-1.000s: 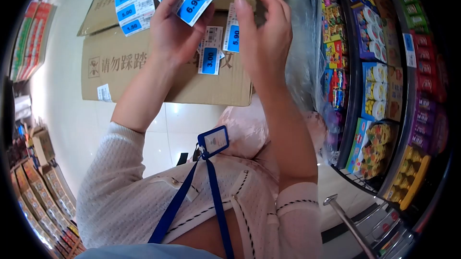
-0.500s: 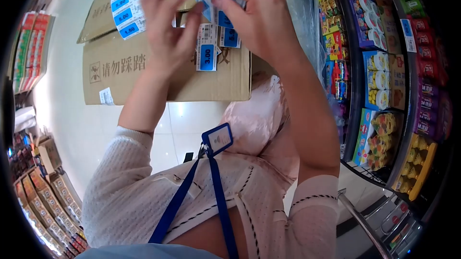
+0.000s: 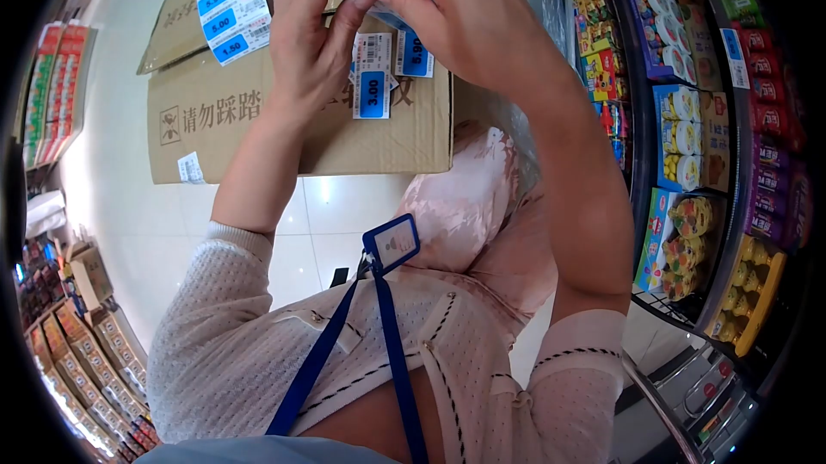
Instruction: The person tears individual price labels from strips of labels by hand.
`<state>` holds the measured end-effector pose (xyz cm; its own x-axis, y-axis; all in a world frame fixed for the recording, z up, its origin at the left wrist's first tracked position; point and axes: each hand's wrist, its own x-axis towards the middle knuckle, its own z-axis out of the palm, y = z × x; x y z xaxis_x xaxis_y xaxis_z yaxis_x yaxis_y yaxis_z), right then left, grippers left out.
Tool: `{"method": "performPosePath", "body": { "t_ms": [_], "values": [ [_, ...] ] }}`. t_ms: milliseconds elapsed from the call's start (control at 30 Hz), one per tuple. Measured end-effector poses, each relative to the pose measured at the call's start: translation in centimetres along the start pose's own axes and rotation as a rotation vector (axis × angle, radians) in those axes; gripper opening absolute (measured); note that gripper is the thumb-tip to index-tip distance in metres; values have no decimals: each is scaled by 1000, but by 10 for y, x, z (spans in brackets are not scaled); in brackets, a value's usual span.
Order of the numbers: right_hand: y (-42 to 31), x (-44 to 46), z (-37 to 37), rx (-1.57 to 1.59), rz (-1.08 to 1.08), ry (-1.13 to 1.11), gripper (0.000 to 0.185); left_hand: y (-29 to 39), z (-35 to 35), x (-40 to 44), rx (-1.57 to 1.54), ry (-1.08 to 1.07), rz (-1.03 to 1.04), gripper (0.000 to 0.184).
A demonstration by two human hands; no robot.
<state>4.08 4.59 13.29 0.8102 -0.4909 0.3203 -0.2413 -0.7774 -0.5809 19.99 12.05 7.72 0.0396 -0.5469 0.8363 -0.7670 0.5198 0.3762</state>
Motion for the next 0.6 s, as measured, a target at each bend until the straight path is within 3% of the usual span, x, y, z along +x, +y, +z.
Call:
{"method": "performPosePath", "body": {
  "t_ms": [167,233,433,600],
  "values": [
    [-20,6,-16,86,24,-110,17,-7,3,-7,5,17,-17,16],
    [-6,8,-1,156,28,9,14,-7,5,-10,-102,37,-92,12],
    [-6,10,2,614,280,65,6,-5,6,-11,-198,63,-195,14],
    [9,9,7,509,76,93,7,-1,2,-6,74,-18,-126,18]
  ]
}}
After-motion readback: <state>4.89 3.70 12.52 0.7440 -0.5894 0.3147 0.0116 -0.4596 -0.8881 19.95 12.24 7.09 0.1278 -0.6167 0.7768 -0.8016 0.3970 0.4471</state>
